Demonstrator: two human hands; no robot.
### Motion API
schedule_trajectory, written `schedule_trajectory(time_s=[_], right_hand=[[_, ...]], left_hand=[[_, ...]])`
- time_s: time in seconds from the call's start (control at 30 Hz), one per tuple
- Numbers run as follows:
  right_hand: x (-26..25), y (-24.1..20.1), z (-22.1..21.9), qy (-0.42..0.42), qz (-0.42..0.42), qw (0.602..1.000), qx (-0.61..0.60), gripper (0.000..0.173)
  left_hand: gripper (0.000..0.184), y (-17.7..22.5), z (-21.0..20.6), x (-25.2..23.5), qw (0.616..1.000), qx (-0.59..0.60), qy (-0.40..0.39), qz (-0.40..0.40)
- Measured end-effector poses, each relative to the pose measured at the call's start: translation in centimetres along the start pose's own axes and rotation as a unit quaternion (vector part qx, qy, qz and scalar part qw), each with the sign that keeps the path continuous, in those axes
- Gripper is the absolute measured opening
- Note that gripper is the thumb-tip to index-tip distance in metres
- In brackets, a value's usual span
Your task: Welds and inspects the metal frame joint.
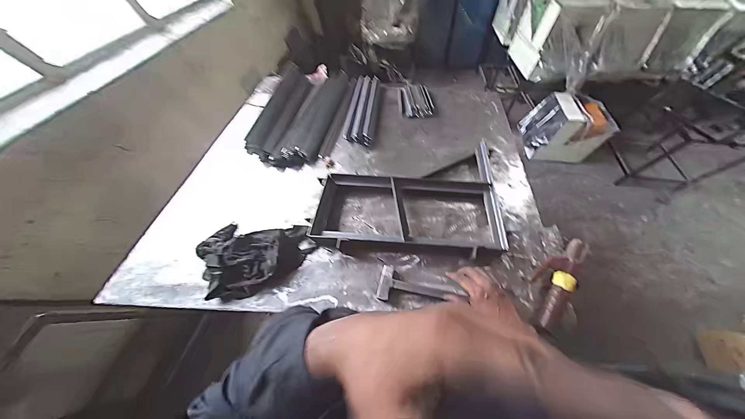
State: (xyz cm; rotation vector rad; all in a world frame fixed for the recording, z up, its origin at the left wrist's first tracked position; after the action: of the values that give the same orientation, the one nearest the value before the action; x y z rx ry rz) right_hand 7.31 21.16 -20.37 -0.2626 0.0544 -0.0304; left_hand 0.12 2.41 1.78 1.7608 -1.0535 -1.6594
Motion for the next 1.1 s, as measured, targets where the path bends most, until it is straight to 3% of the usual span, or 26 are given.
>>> schedule_trajectory(time_s=[0.07,0.13,0.2,0.27,0.37,0.43,0.53,0.6,0.67,0.73,0.77,0.83,0.9,0.97,1.1], right_hand=[[-0.6,-1.0,0.2,-0.06,-0.007,0.997,-0.055,0.037],[-1.1,-0.6,-2.0,-0.091,0.009,0.995,-0.039,0.037],[-1.5,0.2,-4.2,-0.073,0.045,0.996,-0.027,0.038],[-1.8,0.1,-4.5,-0.085,0.066,0.994,-0.014,0.037],[-2.2,-0.7,-4.4,-0.057,0.103,0.993,0.025,0.034],[-2.2,-1.0,-4.3,-0.072,0.084,0.994,0.018,0.036],[-2.1,-0.9,-3.4,-0.166,0.004,0.982,-0.093,0.042],[-2.2,-1.1,-2.6,-0.169,-0.046,0.958,-0.228,0.036],[-2.2,-1.9,-1.1,-0.179,-0.135,0.892,-0.391,0.029],[-2.3,-3.2,0.7,-0.137,-0.183,0.797,-0.559,0.026],[-2.8,-3.8,1.7,-0.099,-0.175,0.762,-0.616,0.028],[-4.6,-4.9,3.4,-0.013,-0.123,0.731,-0.671,0.031],[-6.5,-5.5,4.6,0.049,-0.096,0.762,-0.638,0.028],[-7.2,-5.0,5.1,0.084,-0.109,0.785,-0.603,0.03],[-6.0,-2.3,4.7,0.089,-0.165,0.822,-0.537,0.037]], left_hand=[[0.057,-4.0,3.7,3.8,0.988,-0.016,0.051,0.147],[0.037,-8.0,6.3,9.1,0.932,-0.095,0.148,0.317],[0.033,-11.4,7.6,14.6,0.854,-0.192,0.181,0.449],[0.04,-13.4,7.6,18.7,0.812,-0.22,0.189,0.506],[0.048,-14.4,7.1,21.1,0.809,-0.217,0.215,0.502],[0.046,-14.3,7.0,21.1,0.806,-0.224,0.208,0.507],[0.044,-14.2,6.5,20.8,0.794,-0.238,0.191,0.527],[0.045,-14.2,6.1,20.7,0.792,-0.237,0.189,0.53],[0.046,-13.8,5.8,19.8,0.799,-0.223,0.197,0.522],[0.051,-13.6,5.4,17.9,0.826,-0.174,0.235,0.482],[0.058,-13.6,5.2,16.4,0.846,-0.132,0.258,0.447],[0.078,-13.7,4.5,12.9,0.88,-0.056,0.314,0.353],[0.084,-14.0,4.4,9.7,0.884,-0.018,0.383,0.268],[0.08,-13.9,4.8,7.8,0.863,-0.001,0.444,0.24],[0.049,-14.1,5.3,6.7,0.827,-0.15,0.436,0.323]])
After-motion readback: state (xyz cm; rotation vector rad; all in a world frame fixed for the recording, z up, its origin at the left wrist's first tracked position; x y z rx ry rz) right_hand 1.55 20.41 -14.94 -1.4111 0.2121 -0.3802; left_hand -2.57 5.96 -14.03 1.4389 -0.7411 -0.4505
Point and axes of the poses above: each hand's wrist, its own x-axis away from the middle knuckle, its own z-axis out of the back of the hand, y = z × x, the point moved 3 cm from there along -x, towards the middle knuckle, and after that the axes turned 7 degrees about x, right-handed, at the moved point
